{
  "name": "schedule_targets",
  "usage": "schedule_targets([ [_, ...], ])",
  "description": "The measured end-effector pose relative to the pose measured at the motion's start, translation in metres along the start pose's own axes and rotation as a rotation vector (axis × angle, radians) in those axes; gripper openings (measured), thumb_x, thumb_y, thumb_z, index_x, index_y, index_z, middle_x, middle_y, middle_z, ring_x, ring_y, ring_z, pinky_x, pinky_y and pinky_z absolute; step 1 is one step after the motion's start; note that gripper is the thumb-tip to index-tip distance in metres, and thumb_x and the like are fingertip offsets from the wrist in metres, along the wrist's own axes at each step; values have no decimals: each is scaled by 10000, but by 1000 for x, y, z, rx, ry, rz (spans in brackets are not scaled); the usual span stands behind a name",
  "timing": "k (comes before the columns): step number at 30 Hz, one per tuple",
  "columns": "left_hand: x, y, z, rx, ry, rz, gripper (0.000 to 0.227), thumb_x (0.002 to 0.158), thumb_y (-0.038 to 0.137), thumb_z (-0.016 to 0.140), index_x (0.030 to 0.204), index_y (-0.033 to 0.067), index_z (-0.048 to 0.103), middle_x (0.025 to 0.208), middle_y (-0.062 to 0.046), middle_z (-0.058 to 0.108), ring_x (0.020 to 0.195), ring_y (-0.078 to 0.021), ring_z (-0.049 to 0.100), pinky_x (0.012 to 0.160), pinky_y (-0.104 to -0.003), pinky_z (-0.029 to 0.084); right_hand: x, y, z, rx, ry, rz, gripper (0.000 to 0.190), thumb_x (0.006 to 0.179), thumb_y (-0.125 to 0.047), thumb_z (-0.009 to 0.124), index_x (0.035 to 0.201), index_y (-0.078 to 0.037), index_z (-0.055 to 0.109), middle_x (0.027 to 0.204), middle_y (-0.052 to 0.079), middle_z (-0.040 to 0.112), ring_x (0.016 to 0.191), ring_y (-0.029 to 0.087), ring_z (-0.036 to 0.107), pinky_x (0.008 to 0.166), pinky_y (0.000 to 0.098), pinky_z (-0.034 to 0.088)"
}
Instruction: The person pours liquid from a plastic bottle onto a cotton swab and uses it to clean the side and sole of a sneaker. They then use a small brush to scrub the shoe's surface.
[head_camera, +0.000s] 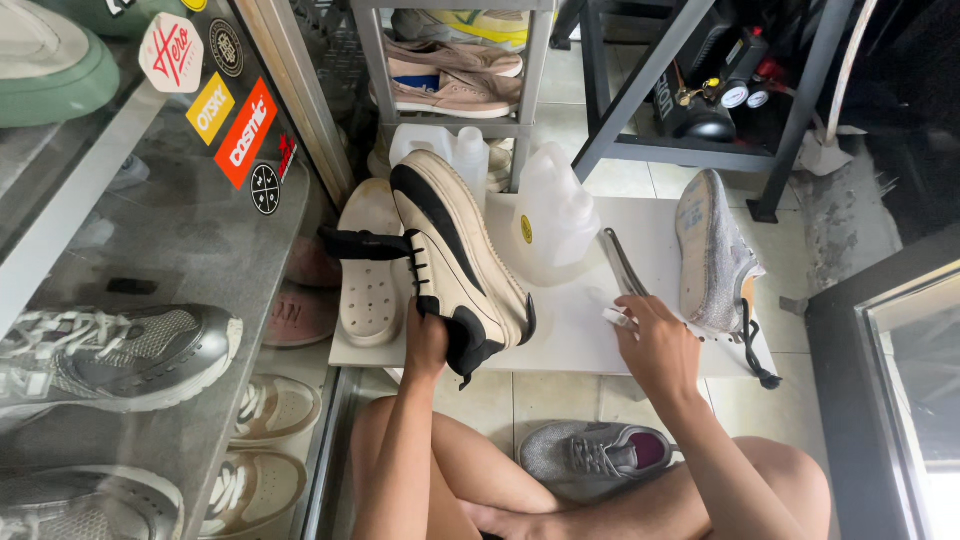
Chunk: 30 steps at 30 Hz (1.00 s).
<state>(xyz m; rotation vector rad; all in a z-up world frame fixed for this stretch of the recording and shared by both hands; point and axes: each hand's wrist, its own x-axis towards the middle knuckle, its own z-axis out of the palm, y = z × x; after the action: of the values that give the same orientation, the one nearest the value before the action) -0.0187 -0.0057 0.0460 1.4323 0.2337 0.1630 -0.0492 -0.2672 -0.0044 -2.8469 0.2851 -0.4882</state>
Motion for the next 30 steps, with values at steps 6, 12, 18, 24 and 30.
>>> schedule_targets([
  [6,4,-6,-3,50,-13,8,375,890,238,426,1110,-37,558,1102,-244,556,1142,-253,480,1023,-441,326,15,-25,-5,-27,-63,-4,364,789,-275,651,1153,-266,645,1024,-30,612,775,325,685,693,466,565],
  [12,10,-20,-8,92,-11,-20,398,874,222,446,1149,-48,546,1141,-279,540,1181,-276,462,1026,-437,316,24,-31,-5,-73,-143,66,295,790,-340,656,1075,-277,696,1006,-36,622,737,349,687,685,472,560],
  [18,4,-22,-4,-30,31,-95,480,904,279,436,1292,-1,477,1313,-225,484,1281,-273,409,1091,-415,266,12,-26,-3,-66,73,114,363,824,-345,638,1165,-222,659,1036,-3,606,729,369,684,649,499,565],
  [24,-5,13,-3,19,-96,-167,416,946,204,351,1290,-20,421,1148,-59,490,1102,-85,479,968,-166,365,0,-19,7,-18,520,-98,121,830,-268,673,901,-180,628,943,-72,531,599,241,653,519,365,540],
  [30,37,-106,-43,-496,-151,-535,627,878,494,475,1278,13,524,1100,-95,523,1060,-146,547,955,-263,369,3,0,41,3,513,-78,115,773,-317,685,854,-344,609,734,-129,537,485,233,608,495,326,516],
])
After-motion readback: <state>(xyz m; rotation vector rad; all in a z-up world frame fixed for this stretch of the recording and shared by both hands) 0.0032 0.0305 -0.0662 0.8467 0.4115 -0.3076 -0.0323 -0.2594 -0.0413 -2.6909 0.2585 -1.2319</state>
